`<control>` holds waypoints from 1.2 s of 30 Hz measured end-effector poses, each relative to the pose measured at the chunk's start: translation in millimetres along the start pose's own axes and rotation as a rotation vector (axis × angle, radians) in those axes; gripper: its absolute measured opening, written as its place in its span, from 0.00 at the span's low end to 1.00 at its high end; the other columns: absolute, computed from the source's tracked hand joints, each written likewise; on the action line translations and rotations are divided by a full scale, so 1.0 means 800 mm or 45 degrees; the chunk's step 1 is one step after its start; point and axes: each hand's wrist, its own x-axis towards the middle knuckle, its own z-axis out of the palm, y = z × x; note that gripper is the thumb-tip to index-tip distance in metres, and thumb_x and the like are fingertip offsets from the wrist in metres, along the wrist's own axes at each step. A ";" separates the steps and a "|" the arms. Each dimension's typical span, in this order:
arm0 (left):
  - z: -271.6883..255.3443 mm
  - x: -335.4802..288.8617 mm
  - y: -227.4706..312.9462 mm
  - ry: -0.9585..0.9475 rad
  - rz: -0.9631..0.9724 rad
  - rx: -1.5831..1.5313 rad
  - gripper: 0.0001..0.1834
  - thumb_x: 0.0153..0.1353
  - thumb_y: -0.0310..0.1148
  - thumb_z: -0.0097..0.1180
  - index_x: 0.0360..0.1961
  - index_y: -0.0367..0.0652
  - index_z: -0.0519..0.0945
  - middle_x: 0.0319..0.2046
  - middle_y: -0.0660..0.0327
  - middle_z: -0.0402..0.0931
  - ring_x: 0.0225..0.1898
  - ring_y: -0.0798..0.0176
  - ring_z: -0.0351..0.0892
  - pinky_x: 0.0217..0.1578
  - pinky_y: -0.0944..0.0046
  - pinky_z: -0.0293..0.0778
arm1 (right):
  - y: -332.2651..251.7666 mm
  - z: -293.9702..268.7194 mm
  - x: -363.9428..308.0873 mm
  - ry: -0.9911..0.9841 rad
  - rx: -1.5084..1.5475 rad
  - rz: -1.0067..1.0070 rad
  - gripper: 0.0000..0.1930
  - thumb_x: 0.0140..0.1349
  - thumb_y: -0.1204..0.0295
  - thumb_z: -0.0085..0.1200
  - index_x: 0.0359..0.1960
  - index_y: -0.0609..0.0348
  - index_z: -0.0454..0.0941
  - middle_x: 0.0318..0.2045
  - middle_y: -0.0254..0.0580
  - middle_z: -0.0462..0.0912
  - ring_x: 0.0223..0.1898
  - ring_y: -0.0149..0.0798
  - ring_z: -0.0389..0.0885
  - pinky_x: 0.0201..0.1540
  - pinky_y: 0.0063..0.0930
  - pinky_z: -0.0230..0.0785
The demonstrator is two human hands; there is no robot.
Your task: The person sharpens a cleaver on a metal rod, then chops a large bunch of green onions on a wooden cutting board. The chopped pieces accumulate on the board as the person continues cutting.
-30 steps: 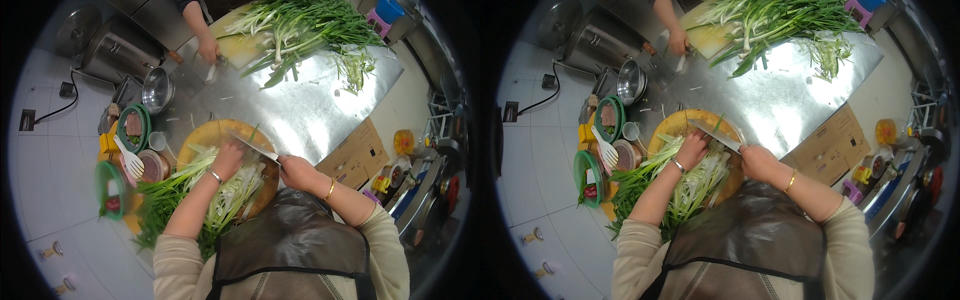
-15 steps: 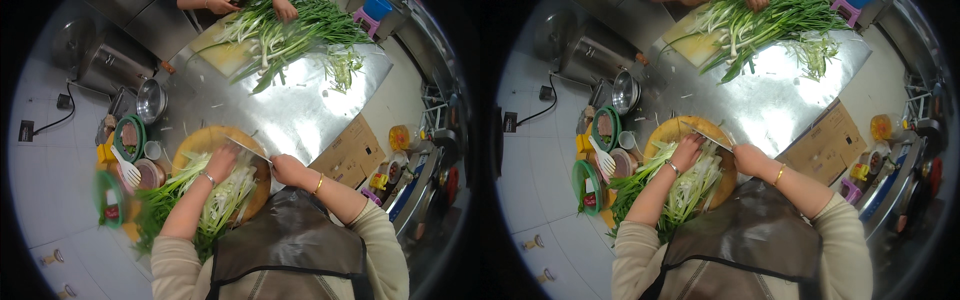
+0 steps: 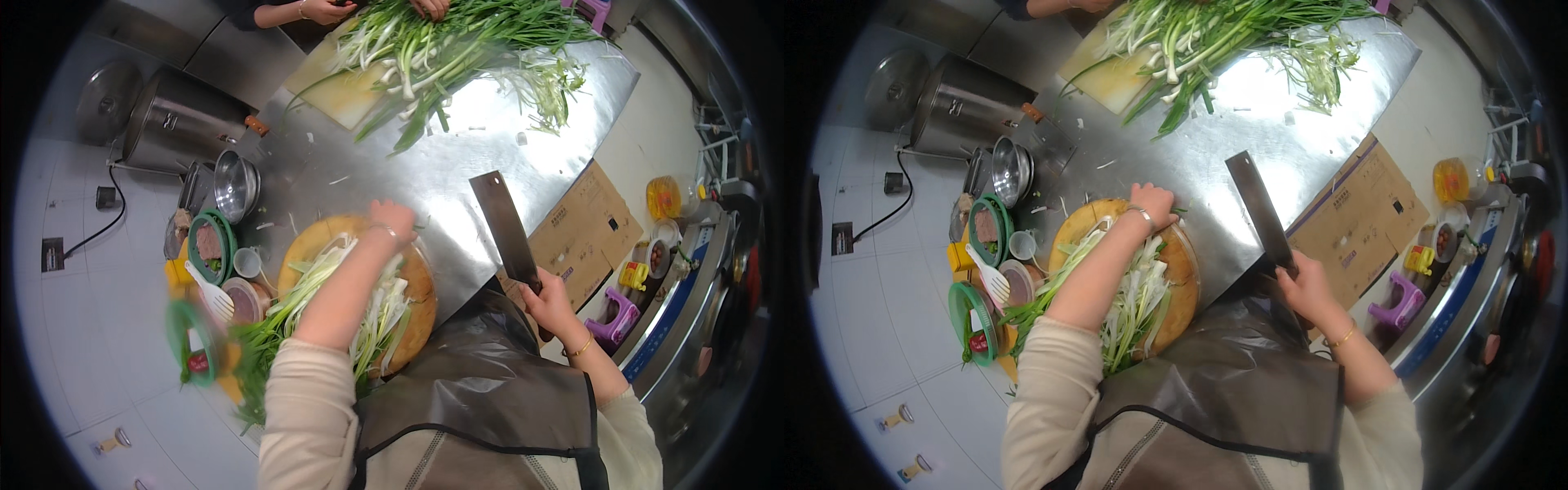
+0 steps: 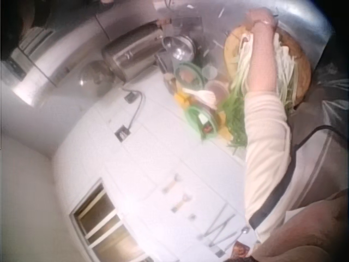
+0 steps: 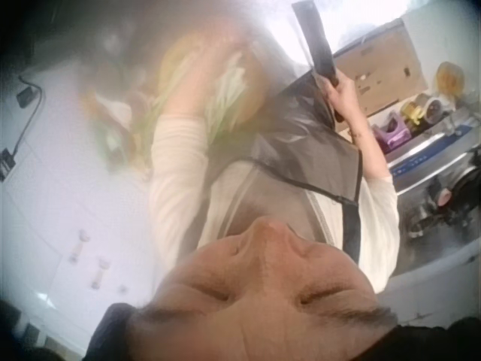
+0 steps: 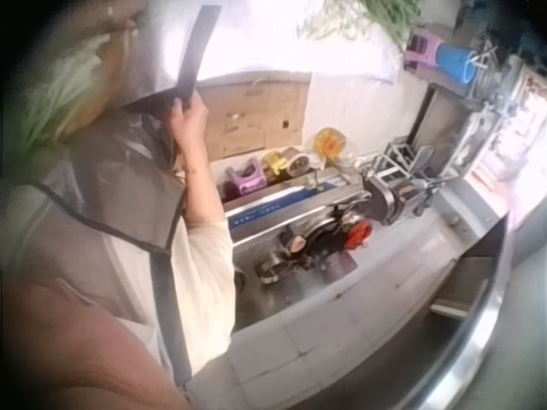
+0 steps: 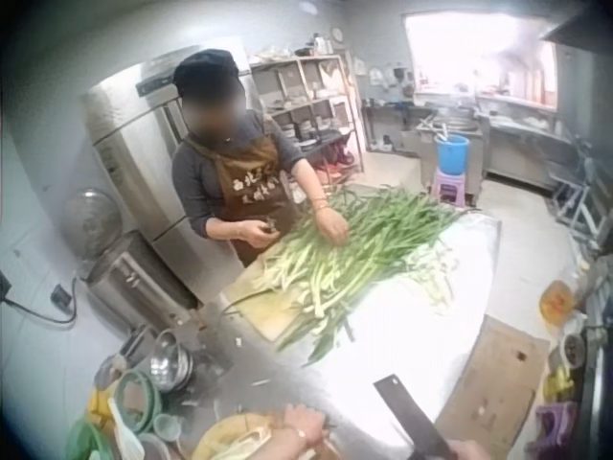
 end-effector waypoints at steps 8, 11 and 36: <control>-0.013 0.012 0.011 0.338 0.021 -0.454 0.06 0.50 0.31 0.56 0.30 0.44 0.78 0.29 0.56 0.78 0.32 0.53 0.77 0.41 0.56 0.69 | 0.035 -0.015 -0.012 0.048 -0.010 0.060 0.08 0.59 0.75 0.53 0.39 0.64 0.75 0.18 0.43 0.75 0.19 0.33 0.71 0.24 0.29 0.65; -0.049 -0.084 -0.036 0.603 0.058 -1.193 0.09 0.47 0.24 0.54 0.32 0.38 0.72 0.26 0.55 0.74 0.28 0.51 0.72 0.33 0.57 0.70 | 0.029 -0.008 -0.005 -0.036 -0.107 0.059 0.09 0.58 0.73 0.54 0.38 0.65 0.75 0.19 0.47 0.76 0.20 0.39 0.72 0.27 0.33 0.65; 0.087 -0.130 -0.119 0.652 0.132 -1.045 0.11 0.48 0.33 0.62 0.28 0.44 0.72 0.37 0.56 0.69 0.45 0.49 0.67 0.47 0.57 0.65 | -0.076 0.126 0.061 -0.422 -0.604 -0.340 0.10 0.54 0.74 0.50 0.36 0.69 0.74 0.27 0.63 0.78 0.35 0.62 0.77 0.40 0.49 0.69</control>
